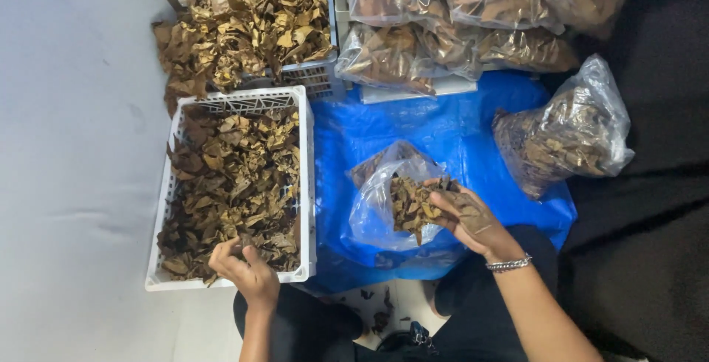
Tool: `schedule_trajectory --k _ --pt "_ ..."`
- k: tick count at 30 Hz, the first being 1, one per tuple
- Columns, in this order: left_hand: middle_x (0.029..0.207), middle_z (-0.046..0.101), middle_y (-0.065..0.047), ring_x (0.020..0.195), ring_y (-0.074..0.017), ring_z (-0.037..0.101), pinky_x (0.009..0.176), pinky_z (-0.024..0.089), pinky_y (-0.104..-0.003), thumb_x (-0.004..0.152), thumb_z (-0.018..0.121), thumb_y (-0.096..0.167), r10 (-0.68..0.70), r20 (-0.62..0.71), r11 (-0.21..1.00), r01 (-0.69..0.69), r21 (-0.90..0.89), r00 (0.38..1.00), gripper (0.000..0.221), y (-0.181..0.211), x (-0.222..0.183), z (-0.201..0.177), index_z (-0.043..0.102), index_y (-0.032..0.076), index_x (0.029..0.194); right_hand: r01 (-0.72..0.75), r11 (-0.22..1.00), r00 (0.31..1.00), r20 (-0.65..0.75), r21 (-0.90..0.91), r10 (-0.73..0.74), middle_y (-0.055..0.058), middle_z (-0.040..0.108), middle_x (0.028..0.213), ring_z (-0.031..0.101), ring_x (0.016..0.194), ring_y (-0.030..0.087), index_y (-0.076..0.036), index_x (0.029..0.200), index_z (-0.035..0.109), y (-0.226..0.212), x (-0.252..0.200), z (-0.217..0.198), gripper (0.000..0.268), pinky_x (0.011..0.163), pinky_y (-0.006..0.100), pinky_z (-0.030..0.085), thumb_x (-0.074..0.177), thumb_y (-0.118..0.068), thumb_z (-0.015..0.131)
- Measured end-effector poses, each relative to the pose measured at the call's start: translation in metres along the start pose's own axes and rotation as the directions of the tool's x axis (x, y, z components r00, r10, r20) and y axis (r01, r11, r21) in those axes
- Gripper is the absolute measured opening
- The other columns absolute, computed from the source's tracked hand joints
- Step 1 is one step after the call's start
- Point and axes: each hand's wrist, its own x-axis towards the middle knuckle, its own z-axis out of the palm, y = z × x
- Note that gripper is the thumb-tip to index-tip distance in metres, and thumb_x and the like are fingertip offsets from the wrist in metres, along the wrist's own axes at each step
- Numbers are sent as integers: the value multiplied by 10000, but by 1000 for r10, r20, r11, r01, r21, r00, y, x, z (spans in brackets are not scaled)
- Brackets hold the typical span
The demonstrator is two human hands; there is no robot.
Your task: Picking up dried leaves from a plastic crate and placing them into a plastic bag for packaging.
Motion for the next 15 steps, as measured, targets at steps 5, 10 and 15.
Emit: schedule_trajectory --k 5,10,15 --pt "1189 387 -106 1160 -256 401 1041 349 -386 1075 361 316 97 86 962 -72 -263 992 318 50 -28 21 423 36 1214 -54 998 998 -36 22 55 174 645 1336 505 1416 347 -13 1413 565 60 38 -53 557 966 465 453 952 -325 539" --pt "1242 421 -146 1142 -286 459 1029 373 -418 1003 510 382 -113 322 919 222 -326 940 511 114 -49 40 426 10 1342 22 909 997 -62 -416 -52 113 687 1224 673 1077 214 -45 1412 531 49 48 5 516 935 361 536 919 -148 644" --pt "1345 447 -203 1180 -345 516 1045 417 -482 912 663 453 -200 488 911 344 -226 850 775 137 -53 56 367 -13 1456 -52 638 984 -147 -769 -97 137 711 1217 715 1016 214 -33 1433 467 39 59 22 585 839 299 581 875 -84 637"
